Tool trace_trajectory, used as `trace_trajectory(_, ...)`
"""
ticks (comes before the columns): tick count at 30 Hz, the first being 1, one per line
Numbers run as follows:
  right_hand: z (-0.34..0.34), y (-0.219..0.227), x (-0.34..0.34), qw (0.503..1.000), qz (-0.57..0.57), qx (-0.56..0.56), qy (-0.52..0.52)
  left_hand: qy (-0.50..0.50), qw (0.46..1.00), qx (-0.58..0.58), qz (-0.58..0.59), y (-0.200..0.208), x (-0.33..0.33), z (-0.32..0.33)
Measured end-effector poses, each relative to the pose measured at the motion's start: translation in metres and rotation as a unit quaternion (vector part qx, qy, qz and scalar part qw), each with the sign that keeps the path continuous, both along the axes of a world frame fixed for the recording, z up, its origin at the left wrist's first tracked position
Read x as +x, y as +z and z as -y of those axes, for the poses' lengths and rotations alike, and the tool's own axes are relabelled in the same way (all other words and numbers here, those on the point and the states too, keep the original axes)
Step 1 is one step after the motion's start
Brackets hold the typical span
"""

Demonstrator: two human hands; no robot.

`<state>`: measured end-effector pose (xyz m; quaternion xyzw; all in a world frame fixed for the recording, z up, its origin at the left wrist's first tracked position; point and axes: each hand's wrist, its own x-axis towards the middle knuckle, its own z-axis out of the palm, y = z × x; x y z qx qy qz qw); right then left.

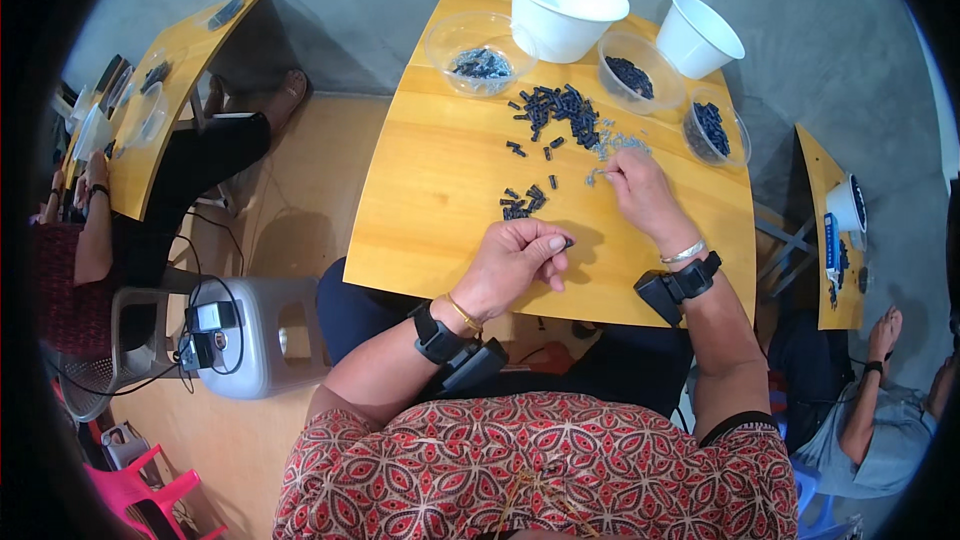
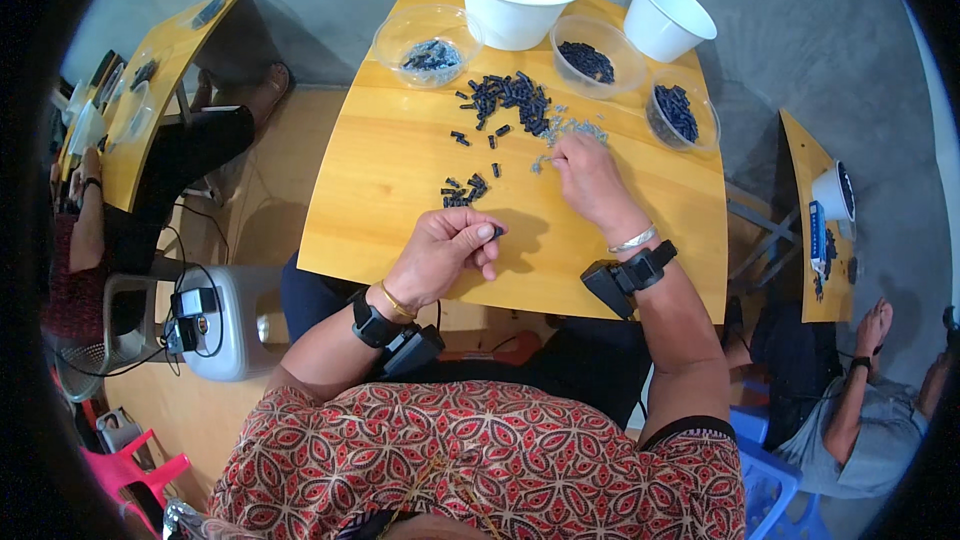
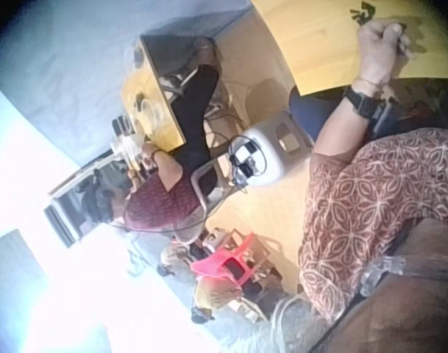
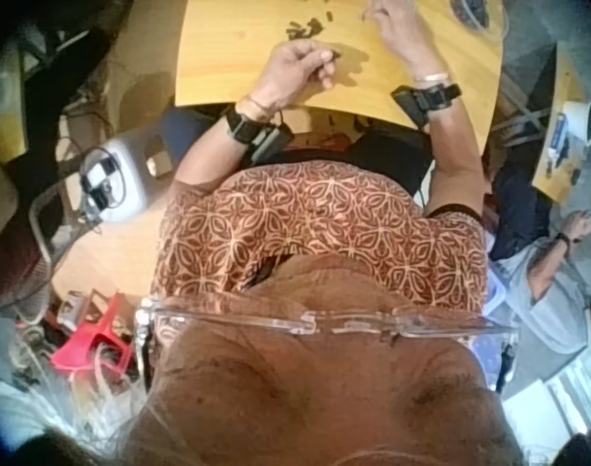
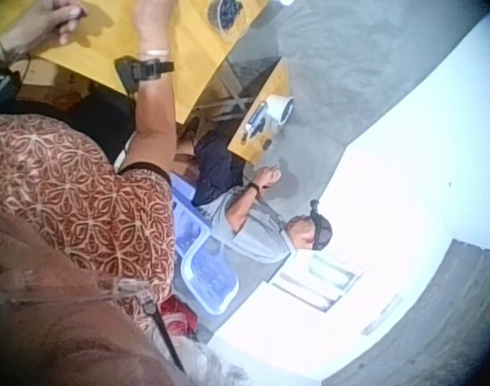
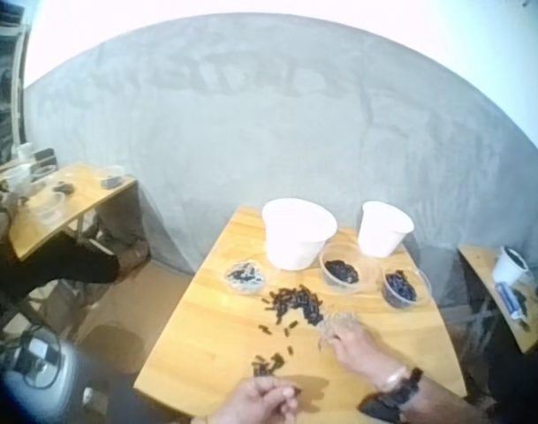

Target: Assembling small plastic components using pliers to trim excess material.

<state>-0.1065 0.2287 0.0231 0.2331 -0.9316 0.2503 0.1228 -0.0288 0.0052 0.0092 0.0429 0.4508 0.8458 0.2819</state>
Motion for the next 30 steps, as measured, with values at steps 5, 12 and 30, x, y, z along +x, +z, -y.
trace_trajectory(5,0.005,0.005,0.002,0.999,0.003,-0.036,0.001,0.003,1.000,0.016,-0.002,-0.006,0.000,-0.001)
trace_trajectory(12,0.010,0.006,0.001,1.000,-0.003,0.016,0.016,0.011,1.000,0.013,0.007,-0.002,-0.001,-0.003)
trace_trajectory(30,0.042,0.018,0.055,0.740,0.351,-0.556,0.141,0.052,0.996,0.077,-0.006,-0.005,-0.001,0.001)
